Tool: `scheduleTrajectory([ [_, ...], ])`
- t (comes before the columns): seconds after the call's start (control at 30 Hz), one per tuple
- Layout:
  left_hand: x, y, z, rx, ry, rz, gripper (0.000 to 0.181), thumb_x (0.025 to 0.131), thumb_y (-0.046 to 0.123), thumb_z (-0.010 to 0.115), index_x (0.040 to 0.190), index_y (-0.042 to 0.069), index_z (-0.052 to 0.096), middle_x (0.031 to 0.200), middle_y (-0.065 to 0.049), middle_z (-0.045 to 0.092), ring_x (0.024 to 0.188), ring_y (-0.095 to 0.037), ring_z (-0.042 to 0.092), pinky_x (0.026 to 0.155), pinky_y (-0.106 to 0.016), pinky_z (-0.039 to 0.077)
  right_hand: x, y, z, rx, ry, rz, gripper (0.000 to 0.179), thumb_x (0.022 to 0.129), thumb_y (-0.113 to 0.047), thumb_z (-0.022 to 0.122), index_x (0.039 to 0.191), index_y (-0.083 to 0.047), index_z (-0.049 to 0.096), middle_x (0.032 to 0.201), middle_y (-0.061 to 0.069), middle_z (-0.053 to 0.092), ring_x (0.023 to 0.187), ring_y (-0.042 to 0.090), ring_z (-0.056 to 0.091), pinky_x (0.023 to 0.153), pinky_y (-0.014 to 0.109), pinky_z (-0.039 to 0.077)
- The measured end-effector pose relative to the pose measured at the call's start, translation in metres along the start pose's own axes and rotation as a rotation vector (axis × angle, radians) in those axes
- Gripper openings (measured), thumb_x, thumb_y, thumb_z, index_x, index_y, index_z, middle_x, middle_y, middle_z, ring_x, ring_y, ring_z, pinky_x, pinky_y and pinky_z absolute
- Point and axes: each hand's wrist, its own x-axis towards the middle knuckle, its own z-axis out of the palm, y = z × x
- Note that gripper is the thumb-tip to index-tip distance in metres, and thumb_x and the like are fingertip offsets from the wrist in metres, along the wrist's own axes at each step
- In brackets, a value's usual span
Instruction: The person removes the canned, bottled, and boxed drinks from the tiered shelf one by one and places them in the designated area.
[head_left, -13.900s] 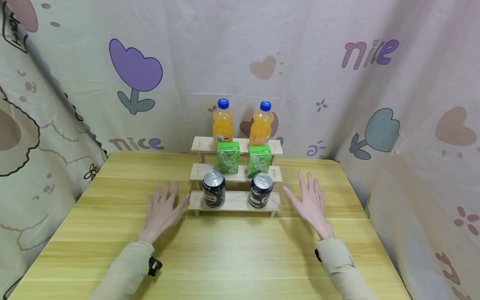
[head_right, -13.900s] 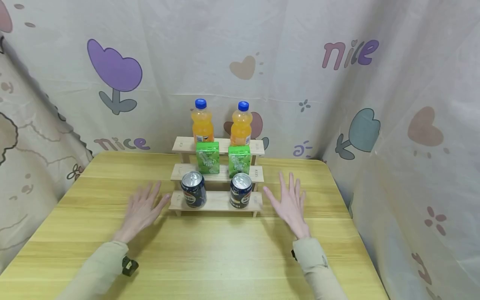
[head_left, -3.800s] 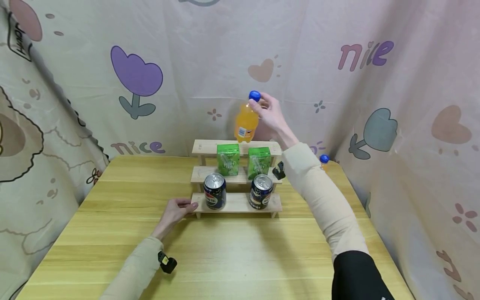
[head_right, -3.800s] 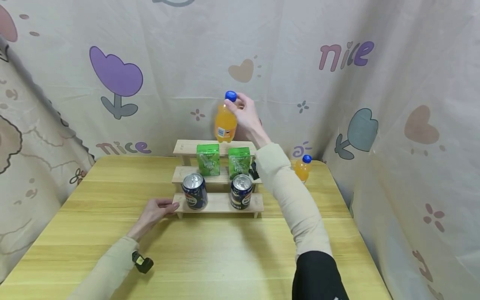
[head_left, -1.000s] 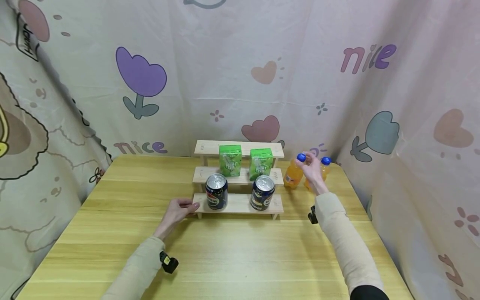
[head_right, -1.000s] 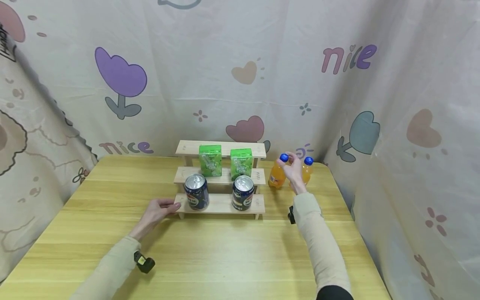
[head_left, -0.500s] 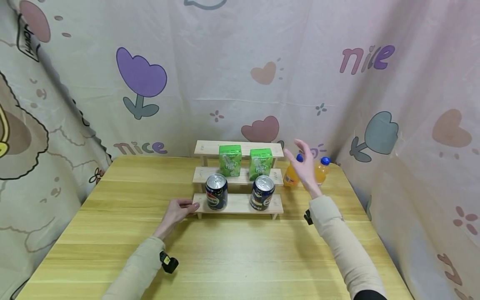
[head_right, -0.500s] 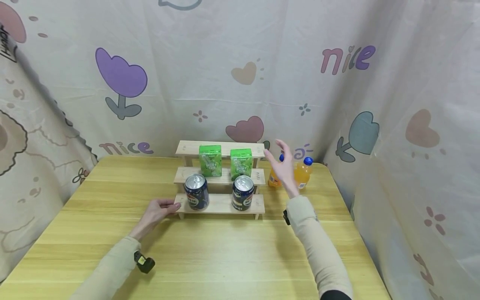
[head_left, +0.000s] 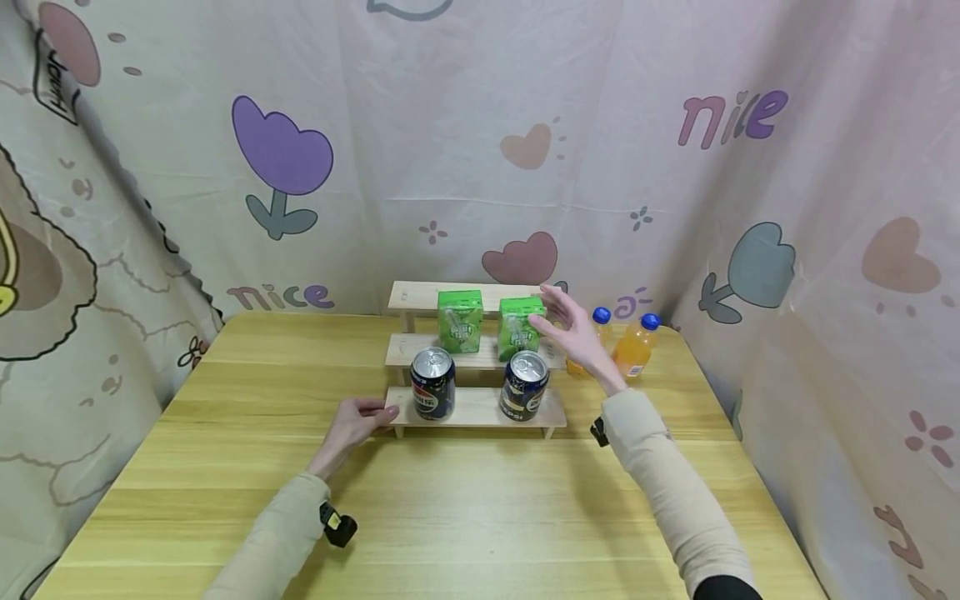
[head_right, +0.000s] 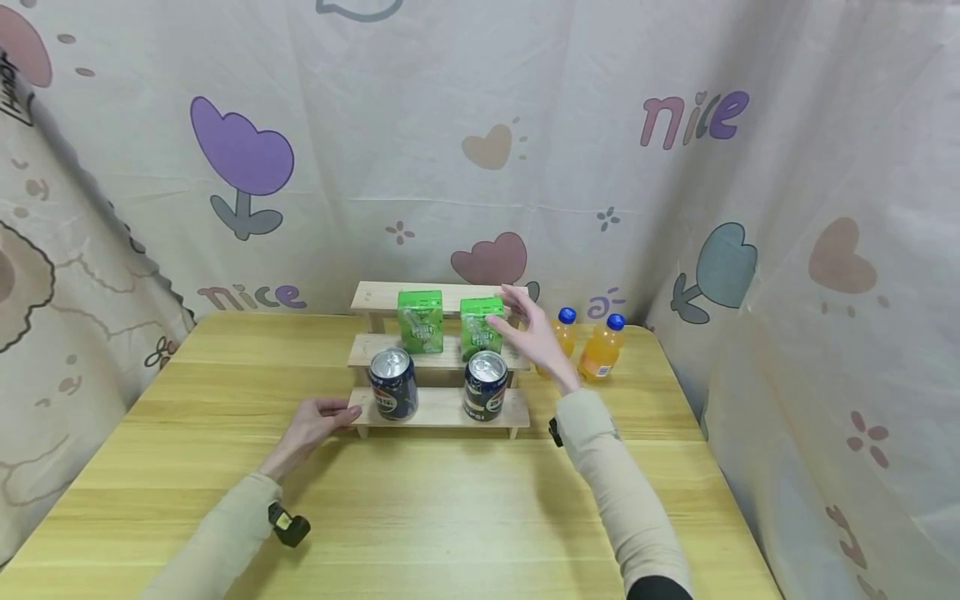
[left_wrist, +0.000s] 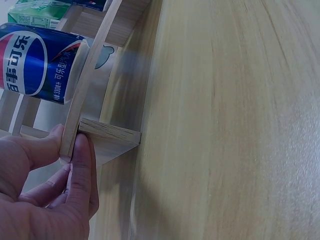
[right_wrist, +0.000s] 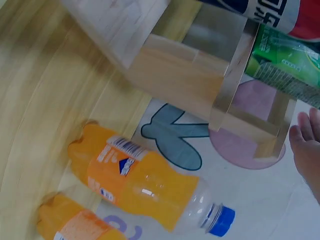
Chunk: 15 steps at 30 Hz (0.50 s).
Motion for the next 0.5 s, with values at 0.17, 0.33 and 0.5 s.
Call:
scheduleTrajectory([
  [0.17,0.000,0.001,-0.001,0.006,-0.003,0.000,0.047,0.096,0.016,0.069,0.127,-0.016,0.056,0.117,-0.030,0.069,0.084,-0.010,0.071,0.089,-0.038,0.061,0.003,-0.003,0.007,-0.015,-0.014,0.020,0.062,0.098,-0.014,0.066,0.152,-0.005,0.039,0.153,0.022,0.046,0.144,0.037,0.043,0.126,0.048,0.030],
  [0.33,0.000,0.002,-0.001,-0.030,-0.013,0.006,0.046,0.095,0.013,0.070,0.126,-0.018,0.056,0.113,-0.029,0.071,0.082,-0.011,0.071,0.088,-0.039,0.062,0.005,-0.003,0.012,-0.007,0.001,0.034,0.056,0.099,-0.012,0.063,0.149,-0.002,0.041,0.150,0.025,0.048,0.143,0.039,0.044,0.126,0.048,0.029],
  [0.5,0.001,0.000,-0.001,-0.010,-0.008,0.012,0.046,0.094,0.013,0.070,0.125,-0.018,0.057,0.112,-0.029,0.072,0.082,-0.012,0.071,0.086,-0.036,0.062,0.005,-0.003,0.016,0.015,0.037,0.049,0.050,0.100,-0.009,0.061,0.145,0.002,0.044,0.144,0.028,0.052,0.137,0.041,0.050,0.120,0.050,0.038],
])
